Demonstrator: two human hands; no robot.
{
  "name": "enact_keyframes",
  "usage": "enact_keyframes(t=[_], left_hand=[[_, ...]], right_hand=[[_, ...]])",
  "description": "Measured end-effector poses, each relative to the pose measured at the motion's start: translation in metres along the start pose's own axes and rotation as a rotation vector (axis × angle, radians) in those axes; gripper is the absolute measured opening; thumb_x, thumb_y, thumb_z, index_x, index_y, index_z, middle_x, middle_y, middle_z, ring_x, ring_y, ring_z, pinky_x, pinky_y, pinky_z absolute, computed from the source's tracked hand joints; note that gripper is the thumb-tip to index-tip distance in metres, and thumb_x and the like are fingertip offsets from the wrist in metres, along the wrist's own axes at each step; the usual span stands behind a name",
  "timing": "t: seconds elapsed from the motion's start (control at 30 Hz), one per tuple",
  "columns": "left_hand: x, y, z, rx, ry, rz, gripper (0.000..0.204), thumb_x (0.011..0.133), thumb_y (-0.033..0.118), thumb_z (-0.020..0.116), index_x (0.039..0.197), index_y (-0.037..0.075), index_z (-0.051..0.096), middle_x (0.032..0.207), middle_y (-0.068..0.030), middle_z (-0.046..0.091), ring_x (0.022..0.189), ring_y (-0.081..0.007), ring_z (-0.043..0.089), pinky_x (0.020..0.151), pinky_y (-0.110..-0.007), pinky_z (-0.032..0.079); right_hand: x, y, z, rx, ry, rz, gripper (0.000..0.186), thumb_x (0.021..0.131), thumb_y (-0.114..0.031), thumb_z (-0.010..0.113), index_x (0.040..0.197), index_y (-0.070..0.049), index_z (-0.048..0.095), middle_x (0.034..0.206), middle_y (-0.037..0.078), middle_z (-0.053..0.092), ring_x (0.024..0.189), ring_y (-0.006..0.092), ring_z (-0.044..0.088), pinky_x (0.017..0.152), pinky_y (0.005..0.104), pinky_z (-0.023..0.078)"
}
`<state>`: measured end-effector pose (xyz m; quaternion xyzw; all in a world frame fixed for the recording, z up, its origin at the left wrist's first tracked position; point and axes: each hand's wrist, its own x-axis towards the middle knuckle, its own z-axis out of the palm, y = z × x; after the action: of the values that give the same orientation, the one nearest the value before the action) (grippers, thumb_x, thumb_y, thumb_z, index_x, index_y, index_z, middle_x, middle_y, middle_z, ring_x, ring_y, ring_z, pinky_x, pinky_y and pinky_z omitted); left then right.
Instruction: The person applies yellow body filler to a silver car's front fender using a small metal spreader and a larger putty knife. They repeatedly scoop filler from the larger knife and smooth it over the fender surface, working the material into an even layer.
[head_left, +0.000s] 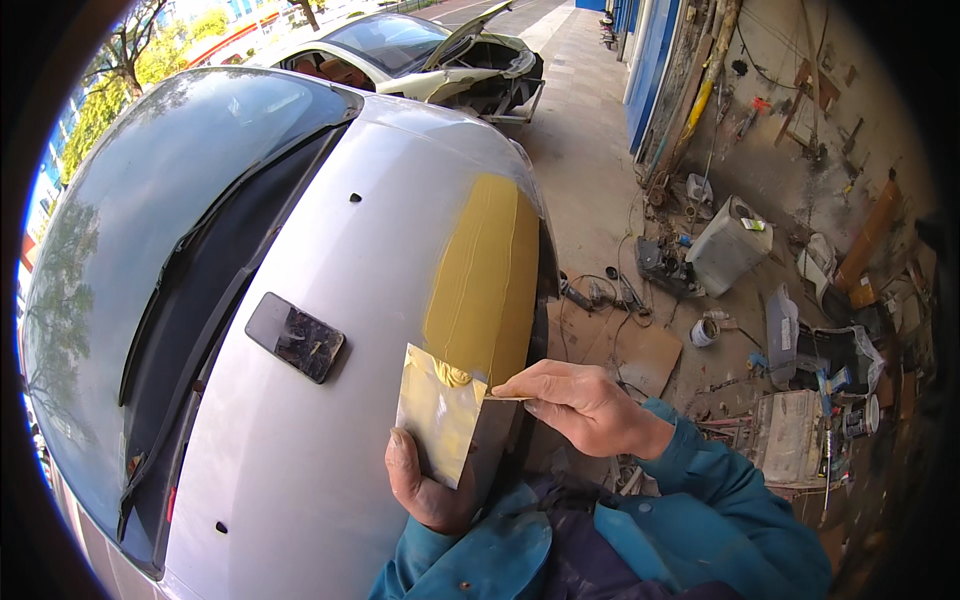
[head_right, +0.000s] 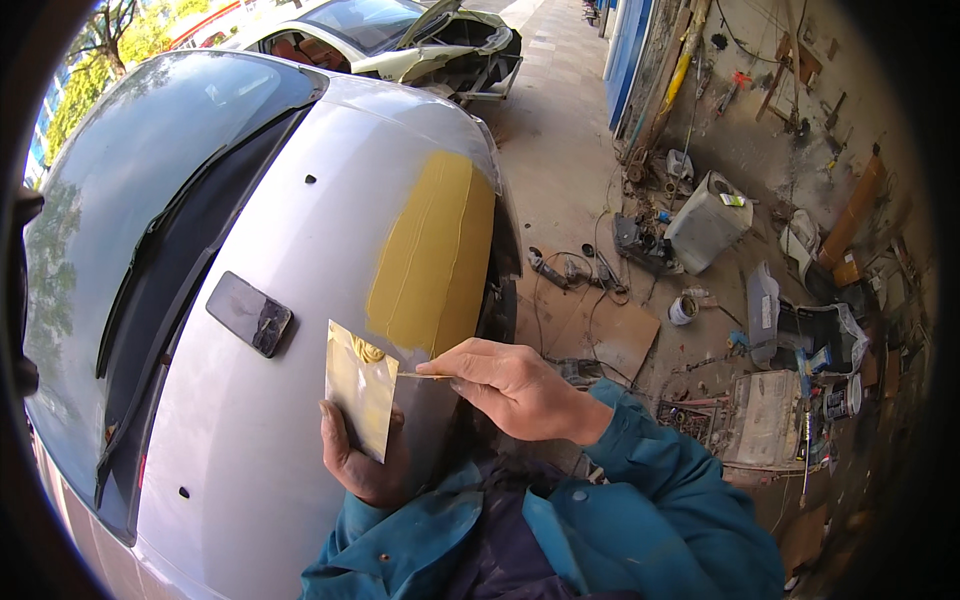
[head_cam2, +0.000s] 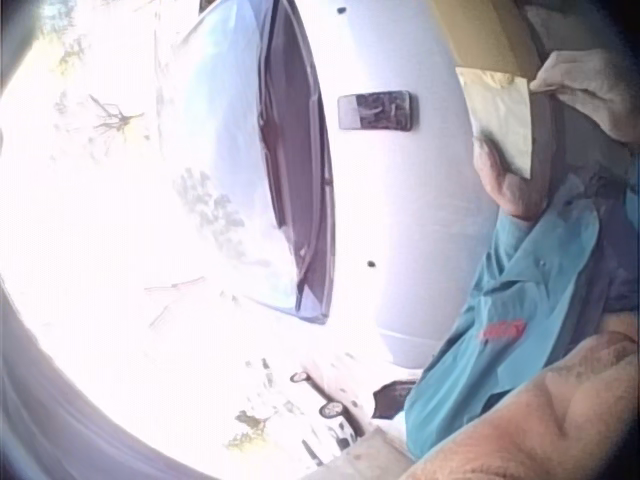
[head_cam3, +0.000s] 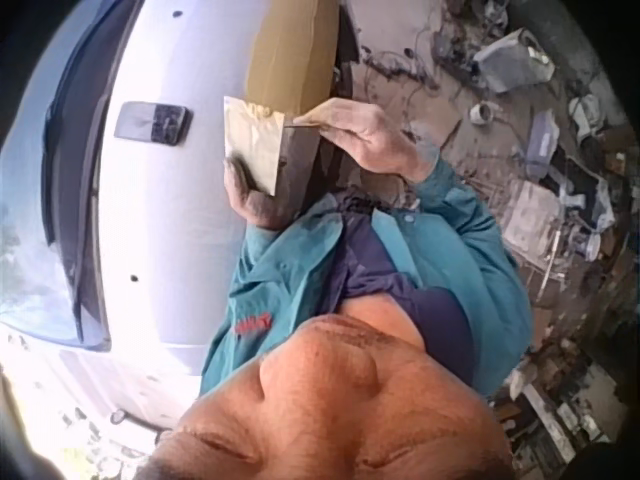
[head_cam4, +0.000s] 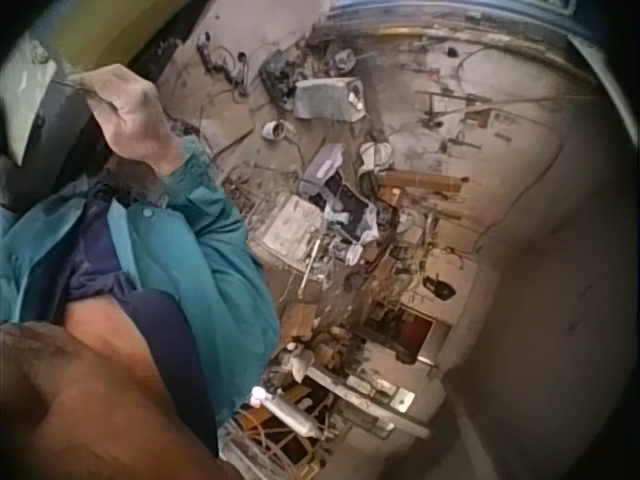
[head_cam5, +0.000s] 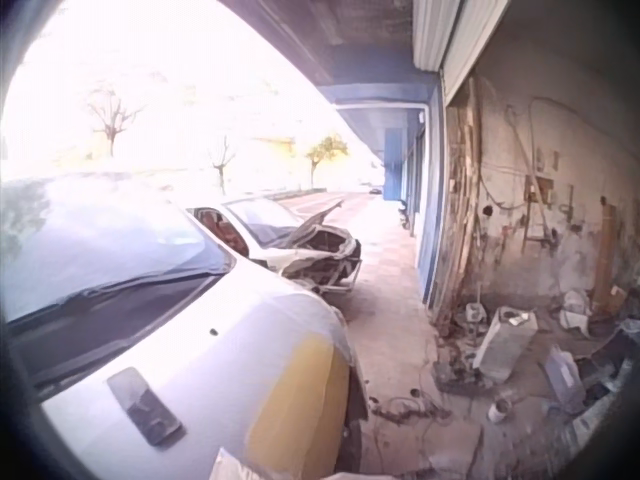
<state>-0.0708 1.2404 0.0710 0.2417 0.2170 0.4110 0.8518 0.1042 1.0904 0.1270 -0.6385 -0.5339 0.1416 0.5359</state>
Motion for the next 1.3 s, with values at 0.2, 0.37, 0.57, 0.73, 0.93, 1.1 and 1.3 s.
enact_keyframes(t=[0.2,0.37,0.57,0.73,0.93,1.1,1.3], left_hand=[[0.002,0.001,-0.006,0.026,-0.043,0.062,0.058,0.121,0.050,0.051,0.146,-0.001,0.061,0.126,-0.0214,0.077,0.093,-0.0341,0.078,0.074,-0.044,0.063],[0.007,0.000,-0.015,0.060,-0.014,0.101,0.060,0.121,0.051,0.049,0.148,-0.002,0.060,0.128,-0.0219,0.076,0.093,-0.0344,0.078,0.074,-0.044,0.063],[0.004,0.001,-0.019,0.054,0.094,0.106,0.062,0.121,0.052,0.048,0.149,-0.002,0.059,0.129,-0.0221,0.075,0.093,-0.0347,0.077,0.073,-0.044,0.063],[0.007,0.000,-0.016,0.028,0.092,0.133,0.064,0.121,0.053,0.048,0.150,-0.003,0.059,0.129,-0.0224,0.075,0.095,-0.0353,0.078,0.074,-0.045,0.063],[-0.002,0.005,-0.013,0.134,-0.026,0.067,0.073,0.108,0.049,0.066,0.127,-0.021,0.073,0.109,-0.0252,0.082,0.092,-0.0276,0.078,0.083,-0.035,0.061],[-0.005,0.010,-0.016,0.101,-0.349,-0.029,0.067,0.108,0.041,0.068,0.116,-0.025,0.074,0.111,-0.0322,0.081,0.091,-0.0318,0.078,0.081,-0.038,0.061],[-0.003,0.014,-0.015,0.061,-0.654,-0.141,0.065,0.109,0.041,0.068,0.113,-0.024,0.075,0.117,-0.0386,0.079,0.093,-0.0397,0.078,0.083,-0.044,0.062]], right_hand=[[0.125,0.125,-0.085,-0.557,0.293,0.139,0.035,0.107,-0.009,0.061,0.137,0.002,0.077,0.130,0.024,0.079,0.121,0.0449,0.076,0.106,0.0469,0.061],[0.223,0.205,-0.126,-0.784,0.257,0.279,0.045,0.106,-0.010,0.058,0.147,-0.007,0.076,0.138,0.022,0.077,0.128,0.0446,0.073,0.113,0.0497,0.057],[0.264,0.230,-0.106,-0.839,0.196,0.363,0.056,0.104,-0.006,0.051,0.156,-0.014,0.071,0.143,0.018,0.073,0.133,0.0421,0.070,0.114,0.0503,0.056],[0.249,0.206,-0.078,-0.867,0.129,0.238,0.057,0.103,-0.003,0.051,0.155,-0.015,0.072,0.145,0.014,0.072,0.132,0.0404,0.069,0.115,0.0495,0.056],[0.200,0.147,-0.031,-0.854,0.041,0.022,0.052,0.105,-0.004,0.057,0.153,-0.016,0.074,0.136,0.010,0.072,0.126,0.0362,0.069,0.109,0.0504,0.059],[0.151,0.096,0.014,-0.854,-0.017,-0.096,0.053,0.101,-0.002,0.064,0.152,-0.012,0.073,0.133,0.008,0.071,0.122,0.0341,0.069,0.097,0.0505,0.064],[0.096,0.053,0.056,-0.841,-0.076,-0.163,0.053,0.098,-0.006,0.069,0.151,-0.011,0.075,0.133,0.009,0.072,0.118,0.0318,0.071,0.086,0.0445,0.068]])
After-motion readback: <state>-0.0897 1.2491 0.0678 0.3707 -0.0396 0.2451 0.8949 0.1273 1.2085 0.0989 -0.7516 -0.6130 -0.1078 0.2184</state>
